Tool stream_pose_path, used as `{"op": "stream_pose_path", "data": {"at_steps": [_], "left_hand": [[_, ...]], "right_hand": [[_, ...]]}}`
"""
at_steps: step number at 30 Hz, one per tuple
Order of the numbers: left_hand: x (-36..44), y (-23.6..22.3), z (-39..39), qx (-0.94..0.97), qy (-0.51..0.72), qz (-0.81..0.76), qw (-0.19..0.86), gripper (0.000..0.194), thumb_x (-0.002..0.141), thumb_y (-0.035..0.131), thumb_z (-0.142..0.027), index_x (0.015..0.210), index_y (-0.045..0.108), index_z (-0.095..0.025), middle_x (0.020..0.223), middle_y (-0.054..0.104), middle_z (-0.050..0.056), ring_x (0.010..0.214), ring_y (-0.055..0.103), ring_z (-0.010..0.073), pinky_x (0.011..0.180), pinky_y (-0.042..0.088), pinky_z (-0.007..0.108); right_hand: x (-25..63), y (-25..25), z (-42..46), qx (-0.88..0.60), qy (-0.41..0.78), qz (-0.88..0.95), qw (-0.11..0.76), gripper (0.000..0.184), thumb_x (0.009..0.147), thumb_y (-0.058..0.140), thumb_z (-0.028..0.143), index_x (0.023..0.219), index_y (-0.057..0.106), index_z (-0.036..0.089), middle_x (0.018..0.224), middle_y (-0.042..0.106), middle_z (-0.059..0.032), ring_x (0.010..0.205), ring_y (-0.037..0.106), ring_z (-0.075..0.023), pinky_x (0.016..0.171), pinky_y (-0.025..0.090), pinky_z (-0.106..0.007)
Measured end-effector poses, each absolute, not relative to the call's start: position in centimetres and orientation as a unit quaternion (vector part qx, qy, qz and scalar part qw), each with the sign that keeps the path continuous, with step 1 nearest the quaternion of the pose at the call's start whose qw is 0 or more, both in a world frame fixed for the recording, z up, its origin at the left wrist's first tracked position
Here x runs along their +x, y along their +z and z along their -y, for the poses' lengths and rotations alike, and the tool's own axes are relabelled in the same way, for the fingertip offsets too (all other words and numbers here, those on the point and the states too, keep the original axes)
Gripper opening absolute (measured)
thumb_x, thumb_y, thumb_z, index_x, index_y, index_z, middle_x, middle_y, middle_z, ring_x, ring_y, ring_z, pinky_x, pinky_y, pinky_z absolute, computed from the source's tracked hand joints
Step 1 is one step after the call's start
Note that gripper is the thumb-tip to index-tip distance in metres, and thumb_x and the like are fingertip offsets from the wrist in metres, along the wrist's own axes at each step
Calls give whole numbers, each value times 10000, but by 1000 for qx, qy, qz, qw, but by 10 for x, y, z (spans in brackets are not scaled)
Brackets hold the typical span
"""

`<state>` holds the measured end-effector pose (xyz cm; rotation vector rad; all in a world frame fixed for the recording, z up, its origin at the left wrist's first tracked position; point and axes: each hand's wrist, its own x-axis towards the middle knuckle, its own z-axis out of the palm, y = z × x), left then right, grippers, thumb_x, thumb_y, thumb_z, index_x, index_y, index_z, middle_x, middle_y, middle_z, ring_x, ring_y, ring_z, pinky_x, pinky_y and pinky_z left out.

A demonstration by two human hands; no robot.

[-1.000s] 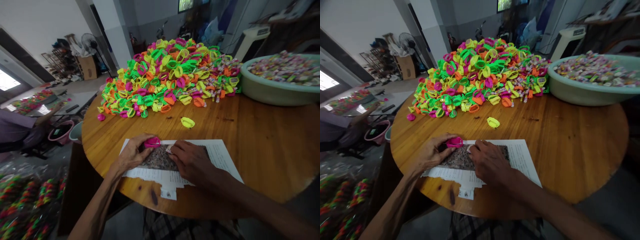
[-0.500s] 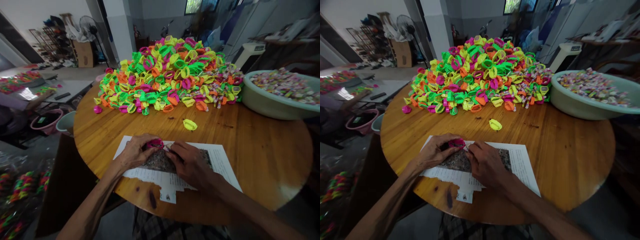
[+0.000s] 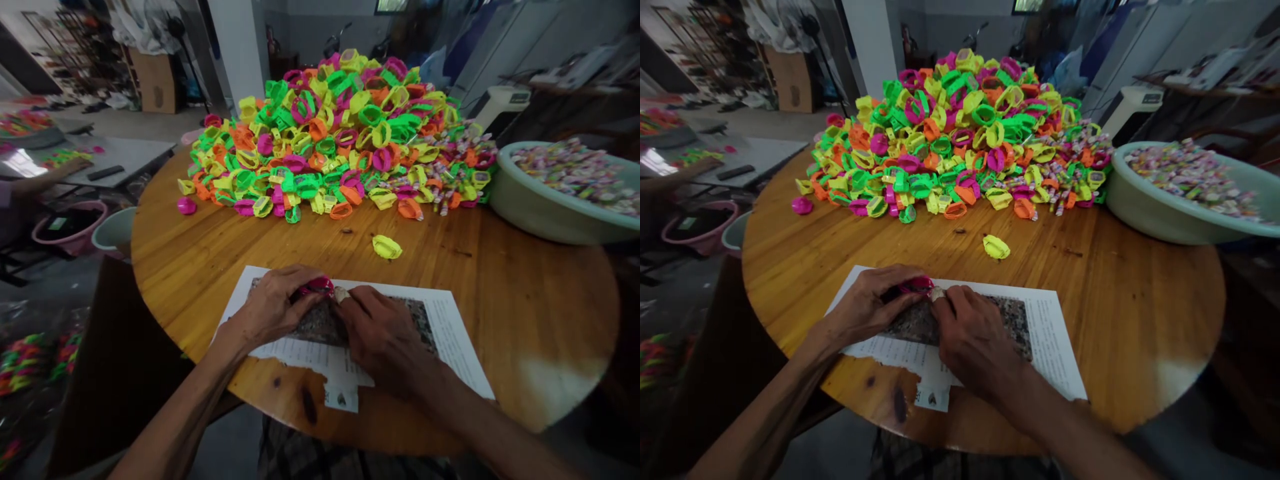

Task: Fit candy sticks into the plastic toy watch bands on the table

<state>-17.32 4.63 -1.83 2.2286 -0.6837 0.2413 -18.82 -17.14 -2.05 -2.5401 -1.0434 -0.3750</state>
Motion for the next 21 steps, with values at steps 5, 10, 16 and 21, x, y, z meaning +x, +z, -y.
{"op": "stream_pose_path", "data": {"at_steps": [5,10,16,21], "left_hand": [[-174,-18,-45,873,99,276,390,265,938,608,-248,1193,651,-187,1086,717,61,979,681,185,841,549,317],[-175,-21,-46,876,108,271,383,287,939,595,-209,1223,632,-196,1154,701,64,1040,671,191,887,552,323],[-176,-22,-49,886,121,262,363,282,955,576,-226,1232,622,-204,1134,712,63,1016,682,186,880,559,321],[-171,-26,-48,886,126,267,357,306,942,603,-231,1248,612,-225,1153,714,60,1023,687,173,894,563,306]], "right_hand": [[-193,-19,170,-915,-129,359,128,122,892,492,71,894,579,156,903,535,-80,834,493,-224,702,368,-353],[-193,-11,163,-920,-109,371,69,150,837,493,44,843,577,169,857,533,-82,778,479,-243,614,327,-367],[-190,0,149,-918,-99,385,-9,148,742,530,49,833,602,141,816,531,-121,720,472,-248,513,272,-342],[-190,-2,149,-910,-91,404,9,206,756,561,85,948,626,120,936,587,-147,829,524,-271,622,400,-370]]}}
